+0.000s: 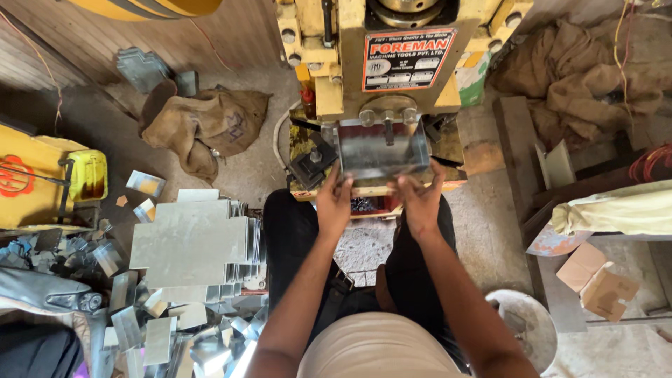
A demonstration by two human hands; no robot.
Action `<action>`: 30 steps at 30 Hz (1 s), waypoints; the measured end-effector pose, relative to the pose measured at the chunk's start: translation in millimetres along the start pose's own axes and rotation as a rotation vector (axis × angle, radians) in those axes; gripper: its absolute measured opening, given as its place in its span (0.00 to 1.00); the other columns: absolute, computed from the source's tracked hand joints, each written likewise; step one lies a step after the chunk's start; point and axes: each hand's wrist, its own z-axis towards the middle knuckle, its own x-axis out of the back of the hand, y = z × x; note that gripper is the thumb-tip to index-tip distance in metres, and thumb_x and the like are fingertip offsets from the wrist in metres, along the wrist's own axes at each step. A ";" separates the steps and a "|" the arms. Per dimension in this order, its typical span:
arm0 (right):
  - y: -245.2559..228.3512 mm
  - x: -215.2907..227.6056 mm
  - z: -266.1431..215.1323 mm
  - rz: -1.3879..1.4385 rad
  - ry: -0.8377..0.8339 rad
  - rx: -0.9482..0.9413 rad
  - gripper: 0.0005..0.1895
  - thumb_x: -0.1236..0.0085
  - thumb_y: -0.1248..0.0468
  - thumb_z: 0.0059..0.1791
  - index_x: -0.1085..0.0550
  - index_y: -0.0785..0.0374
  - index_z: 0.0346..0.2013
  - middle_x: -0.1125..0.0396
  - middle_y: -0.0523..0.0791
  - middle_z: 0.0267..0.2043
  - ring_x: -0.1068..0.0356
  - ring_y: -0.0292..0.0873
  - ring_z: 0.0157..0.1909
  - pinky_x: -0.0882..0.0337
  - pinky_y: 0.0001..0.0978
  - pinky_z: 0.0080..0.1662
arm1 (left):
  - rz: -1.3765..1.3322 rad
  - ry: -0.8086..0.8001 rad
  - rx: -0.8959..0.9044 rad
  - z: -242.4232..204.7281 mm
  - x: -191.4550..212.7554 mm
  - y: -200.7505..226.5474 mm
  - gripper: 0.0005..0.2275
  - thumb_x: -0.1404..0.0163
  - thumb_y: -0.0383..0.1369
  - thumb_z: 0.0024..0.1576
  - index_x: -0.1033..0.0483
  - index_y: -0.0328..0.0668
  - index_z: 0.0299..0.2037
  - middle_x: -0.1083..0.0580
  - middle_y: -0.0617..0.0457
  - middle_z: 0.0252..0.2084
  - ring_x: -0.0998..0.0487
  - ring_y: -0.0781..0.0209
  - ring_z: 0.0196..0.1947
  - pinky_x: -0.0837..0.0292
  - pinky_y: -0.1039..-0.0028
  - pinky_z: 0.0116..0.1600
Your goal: The person sits on the floor in a workshop and repeatedly places flat metal sheets into a yellow hydraulic press. They align the sheets, operate the press to flatten or shape them, and then remove the processed sheets to place them in a growing stack on the floor.
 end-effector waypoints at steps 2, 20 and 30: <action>-0.2 2.7 12.8 -0.024 0.009 0.016 0.35 0.46 0.73 0.54 0.54 0.55 0.69 0.30 0.56 0.47 0.23 0.49 0.45 0.19 0.38 0.45 | -0.025 0.017 0.042 15.2 -0.8 -3.8 0.26 0.50 0.22 0.62 0.39 0.35 0.72 0.21 0.48 0.46 0.21 0.69 0.34 0.22 0.80 0.40; -7.8 24.2 21.7 -0.218 0.077 0.060 0.24 0.42 0.71 0.54 0.38 0.65 0.64 0.24 0.54 0.44 0.22 0.42 0.40 0.23 0.29 0.40 | 0.035 -0.003 -0.029 20.1 16.2 -18.3 0.23 0.48 0.20 0.63 0.32 0.35 0.70 0.22 0.49 0.44 0.26 0.70 0.32 0.24 0.79 0.39; -19.6 20.0 19.4 -0.303 0.156 0.018 0.26 0.38 0.71 0.52 0.37 0.64 0.63 0.24 0.51 0.40 0.24 0.40 0.36 0.26 0.27 0.37 | 0.279 0.137 -0.117 14.2 19.1 -6.5 0.22 0.37 0.25 0.59 0.34 0.34 0.60 0.25 0.47 0.40 0.26 0.67 0.34 0.28 0.78 0.38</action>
